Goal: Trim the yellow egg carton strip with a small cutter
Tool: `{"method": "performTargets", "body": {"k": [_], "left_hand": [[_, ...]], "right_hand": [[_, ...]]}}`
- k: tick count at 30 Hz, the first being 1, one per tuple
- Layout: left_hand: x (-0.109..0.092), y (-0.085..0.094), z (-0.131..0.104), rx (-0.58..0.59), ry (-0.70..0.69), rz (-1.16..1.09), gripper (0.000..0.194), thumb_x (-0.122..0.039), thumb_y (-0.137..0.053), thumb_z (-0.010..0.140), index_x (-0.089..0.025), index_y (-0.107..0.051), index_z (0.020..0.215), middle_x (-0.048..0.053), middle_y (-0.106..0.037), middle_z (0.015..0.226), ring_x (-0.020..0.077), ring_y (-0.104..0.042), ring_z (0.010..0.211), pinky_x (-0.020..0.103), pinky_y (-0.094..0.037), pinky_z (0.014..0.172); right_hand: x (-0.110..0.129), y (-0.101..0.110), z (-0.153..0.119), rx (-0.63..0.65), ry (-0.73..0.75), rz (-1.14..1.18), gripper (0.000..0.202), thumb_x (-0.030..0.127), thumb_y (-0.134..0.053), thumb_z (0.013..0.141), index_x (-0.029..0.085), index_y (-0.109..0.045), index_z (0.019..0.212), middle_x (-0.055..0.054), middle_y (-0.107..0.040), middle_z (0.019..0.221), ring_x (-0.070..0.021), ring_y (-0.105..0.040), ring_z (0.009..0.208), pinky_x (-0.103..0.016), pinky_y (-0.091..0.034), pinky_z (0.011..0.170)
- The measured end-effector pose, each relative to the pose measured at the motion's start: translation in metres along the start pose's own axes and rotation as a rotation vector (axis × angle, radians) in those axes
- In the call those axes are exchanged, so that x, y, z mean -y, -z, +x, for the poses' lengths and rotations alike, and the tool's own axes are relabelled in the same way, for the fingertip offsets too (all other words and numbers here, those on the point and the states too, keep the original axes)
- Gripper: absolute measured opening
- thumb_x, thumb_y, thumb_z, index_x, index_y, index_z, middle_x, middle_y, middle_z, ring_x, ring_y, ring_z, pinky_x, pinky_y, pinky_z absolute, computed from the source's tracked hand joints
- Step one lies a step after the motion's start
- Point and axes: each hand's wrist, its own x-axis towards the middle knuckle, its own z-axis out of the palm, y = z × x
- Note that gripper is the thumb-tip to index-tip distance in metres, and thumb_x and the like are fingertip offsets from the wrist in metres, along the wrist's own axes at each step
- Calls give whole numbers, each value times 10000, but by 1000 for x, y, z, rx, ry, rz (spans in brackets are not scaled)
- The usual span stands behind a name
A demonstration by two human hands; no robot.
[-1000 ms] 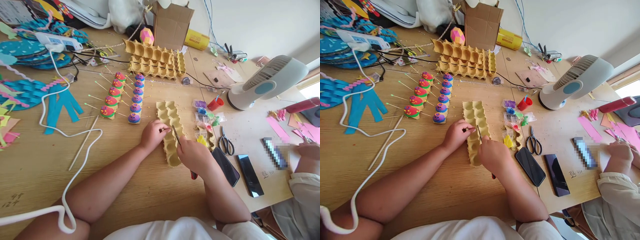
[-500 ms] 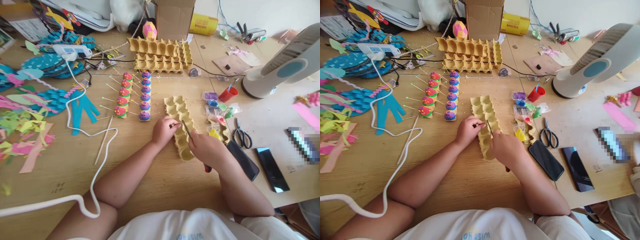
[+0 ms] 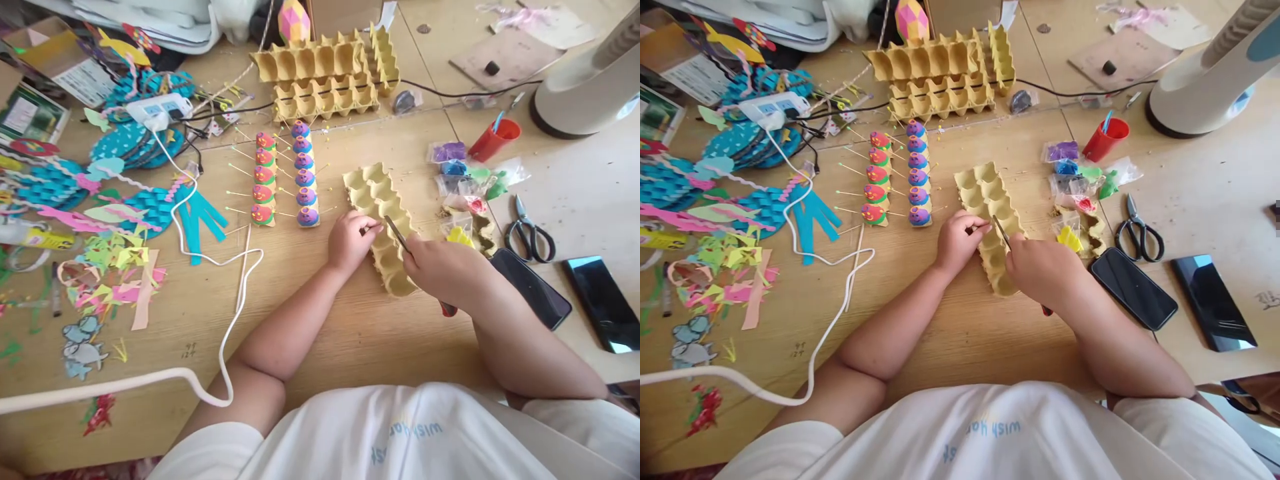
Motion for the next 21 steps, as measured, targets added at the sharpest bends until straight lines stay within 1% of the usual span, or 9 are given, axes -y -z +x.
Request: {"method": "performTargets", "body": {"k": [3,6,9,13,18,21], "left_hand": [[0,0,0,4,-2,-1,57,-265,-736,822,-212,-745,804,22,-691,813,169,-622,782,294,-484,751],[-1,0,0,0,0,-1,65,-275,-724,834,-216,-746,818,25,-696,829,170,-623,794,295,-486,758],[-2,1,0,5,-3,-6,73,-277,-719,839,-213,-744,816,27,-699,832,170,-625,800,296,-486,762],[-2,1,0,7,0,-4,65,-268,-726,831,-209,-744,809,26,-694,815,169,-621,781,297,-484,751],[-2,0,0,2,-11,-6,70,-274,-725,835,-209,-743,816,25,-692,819,168,-622,786,295,-486,753],[-1,-1,0,-1,-17,-10,61,-266,-727,831,-211,-740,808,23,-689,814,168,-623,790,296,-487,751]], "right_hand": [[0,0,-1,-6,-2,-13,418,103,-273,943,118,-689,977,-139,-659,950,-189,-625,636,-280,-198,471],[-1,-3,-1,-39,38,-47,410,88,-275,934,117,-684,935,-138,-647,938,-185,-622,624,-277,-175,466],[-1,-5,0,-49,25,-44,401,89,-284,932,120,-684,937,-128,-645,929,-175,-619,618,-273,-169,466],[0,-2,0,-35,-5,-23,405,110,-281,946,115,-685,958,-128,-644,914,-179,-618,603,-282,-168,459],[0,1,0,1,42,-8,389,66,-299,918,114,-685,925,-129,-647,915,-149,-599,582,-278,-176,460],[0,-1,0,-6,12,-24,414,86,-278,932,120,-688,970,-131,-642,946,-171,-608,609,-278,-188,463]]}}
